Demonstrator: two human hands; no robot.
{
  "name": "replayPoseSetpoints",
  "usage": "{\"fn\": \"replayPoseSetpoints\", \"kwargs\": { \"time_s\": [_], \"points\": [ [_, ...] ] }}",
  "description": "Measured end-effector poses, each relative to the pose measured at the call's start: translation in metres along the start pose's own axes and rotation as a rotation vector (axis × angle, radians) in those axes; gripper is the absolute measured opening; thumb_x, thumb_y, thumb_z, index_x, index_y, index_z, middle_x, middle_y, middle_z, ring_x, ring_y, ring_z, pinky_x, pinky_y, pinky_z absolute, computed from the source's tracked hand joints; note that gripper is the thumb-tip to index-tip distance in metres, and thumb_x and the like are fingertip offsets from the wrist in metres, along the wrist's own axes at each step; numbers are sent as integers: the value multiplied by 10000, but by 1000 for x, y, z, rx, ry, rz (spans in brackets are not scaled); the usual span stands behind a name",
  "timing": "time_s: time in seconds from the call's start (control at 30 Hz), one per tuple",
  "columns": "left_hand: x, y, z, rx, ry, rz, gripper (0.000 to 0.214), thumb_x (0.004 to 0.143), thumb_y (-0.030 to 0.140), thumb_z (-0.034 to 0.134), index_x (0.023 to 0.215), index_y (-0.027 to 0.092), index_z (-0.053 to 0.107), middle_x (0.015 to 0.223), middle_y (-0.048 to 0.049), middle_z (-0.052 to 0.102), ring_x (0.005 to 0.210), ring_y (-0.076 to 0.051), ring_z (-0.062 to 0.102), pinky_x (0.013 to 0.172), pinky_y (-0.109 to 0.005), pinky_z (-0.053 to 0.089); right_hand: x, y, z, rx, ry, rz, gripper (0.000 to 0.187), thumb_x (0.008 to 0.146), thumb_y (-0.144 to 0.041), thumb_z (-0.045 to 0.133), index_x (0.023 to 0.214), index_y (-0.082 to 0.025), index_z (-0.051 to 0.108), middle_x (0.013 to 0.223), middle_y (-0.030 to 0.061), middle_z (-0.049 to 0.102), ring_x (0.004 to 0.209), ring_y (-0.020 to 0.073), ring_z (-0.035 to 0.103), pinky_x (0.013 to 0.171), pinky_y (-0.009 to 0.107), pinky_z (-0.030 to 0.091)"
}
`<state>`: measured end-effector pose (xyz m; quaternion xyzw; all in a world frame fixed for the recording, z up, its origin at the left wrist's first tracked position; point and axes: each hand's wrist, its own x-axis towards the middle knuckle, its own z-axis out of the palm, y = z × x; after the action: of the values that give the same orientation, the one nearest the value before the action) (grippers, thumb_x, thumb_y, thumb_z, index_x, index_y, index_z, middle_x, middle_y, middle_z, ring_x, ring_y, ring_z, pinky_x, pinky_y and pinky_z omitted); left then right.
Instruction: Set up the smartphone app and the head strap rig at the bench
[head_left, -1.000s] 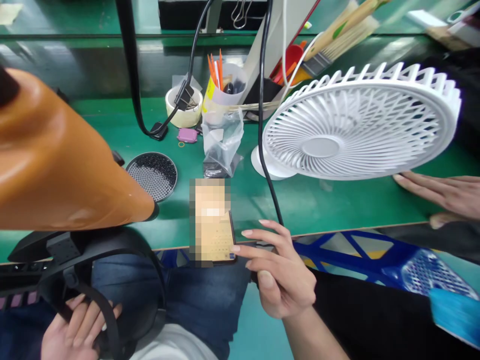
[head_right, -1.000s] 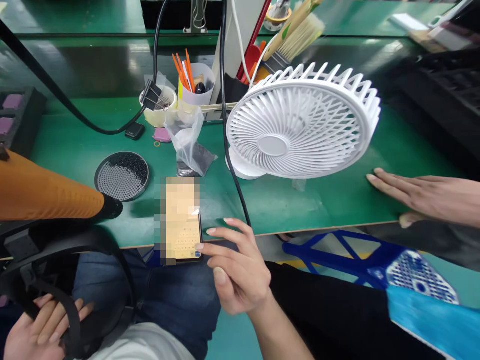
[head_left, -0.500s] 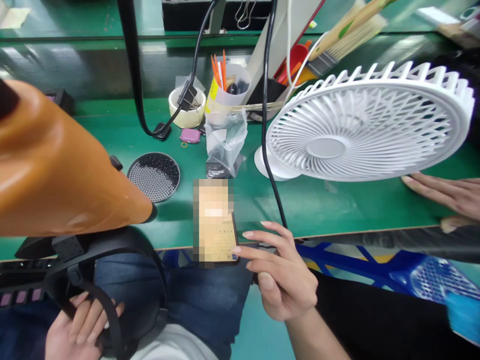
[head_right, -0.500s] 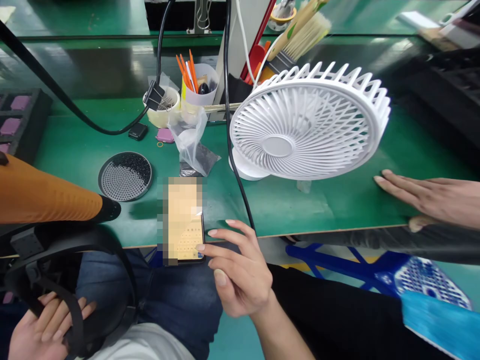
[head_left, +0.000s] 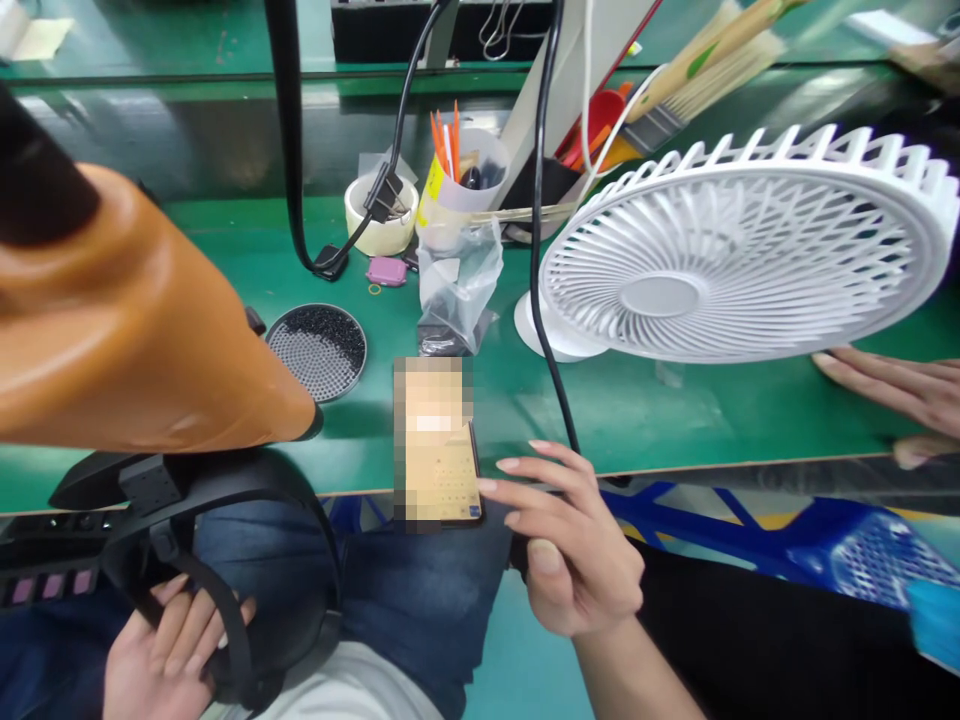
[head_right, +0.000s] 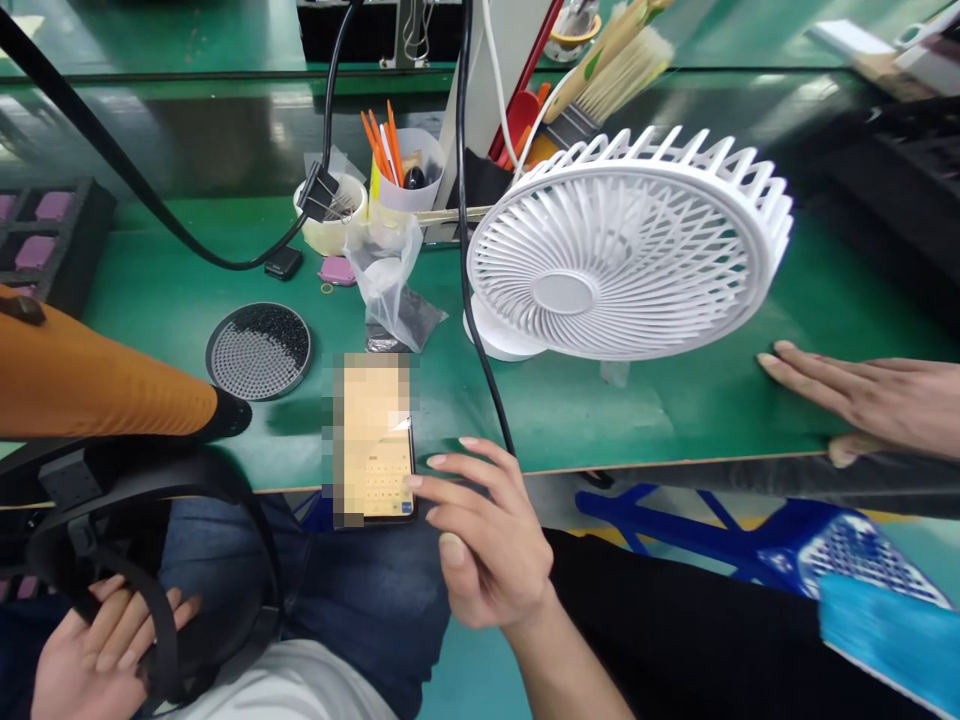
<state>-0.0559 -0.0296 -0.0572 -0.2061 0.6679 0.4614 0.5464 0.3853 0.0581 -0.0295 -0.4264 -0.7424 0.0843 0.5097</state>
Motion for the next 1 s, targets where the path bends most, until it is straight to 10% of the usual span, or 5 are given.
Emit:
{"fn": "replayPoseSetpoints", "kwargs": {
  "time_s": [0.1, 0.27, 0.57, 0.87, 1.0],
  "points": [
    [-18, -6, 16, -36, -134, 41, 590, 1017, 239, 636, 530, 246, 304, 412, 48, 294, 402, -127, 370, 901, -444, 682, -6, -9, 6, -24, 104, 111, 305, 957, -137, 623, 1254, -192, 667, 1264, 147, 798, 1157, 333, 725, 1015, 595, 580],
    [-37, -8, 30, -79, -300, -20, 596, 1029, 270, 660, 559, 254, 296, 453, 26, 358, 446, -141, 392, 635, -344, 575, -32, -36, 20, 43, 238, 504, 272, 1036, -239, 691, 1308, -218, 679, 1190, 113, 728, 1078, 256, 716, 936, 430, 608],
    [-22, 2, 21, -104, -346, -94, 620, 1048, 269, 572, 508, 260, 268, 466, -3, 287, 466, -158, 351, 546, -340, 477, -15, -56, 42, 1059, 132, 1354, 684, 1046, -801, 582, 1206, -147, 701, 1055, 197, 822, 978, 335, 821, 817, 447, 670],
    [-17, 3, -1, -133, -501, -54, 604, 1048, 280, 674, 517, 251, 388, 488, 10, 348, 487, -155, 400, 582, -361, 491, 13, -66, 61, 1605, 171, 1486, 636, 1133, -632, 527, 1401, -89, 720, 1319, 224, 779, 1109, 264, 788, 1021, 407, 639],
    [-2, 12, -25, -112, -603, 34, 763, 987, 356, 798, 557, 273, 173, 469, 50, 226, 436, -129, 350, 556, -371, 451, -13, -87, 60, 1684, 209, 1445, 511, 1083, -621, 622, 1334, -203, 776, 1251, 150, 794, 1095, 247, 761, 1030, 402, 636]
  ]
}}
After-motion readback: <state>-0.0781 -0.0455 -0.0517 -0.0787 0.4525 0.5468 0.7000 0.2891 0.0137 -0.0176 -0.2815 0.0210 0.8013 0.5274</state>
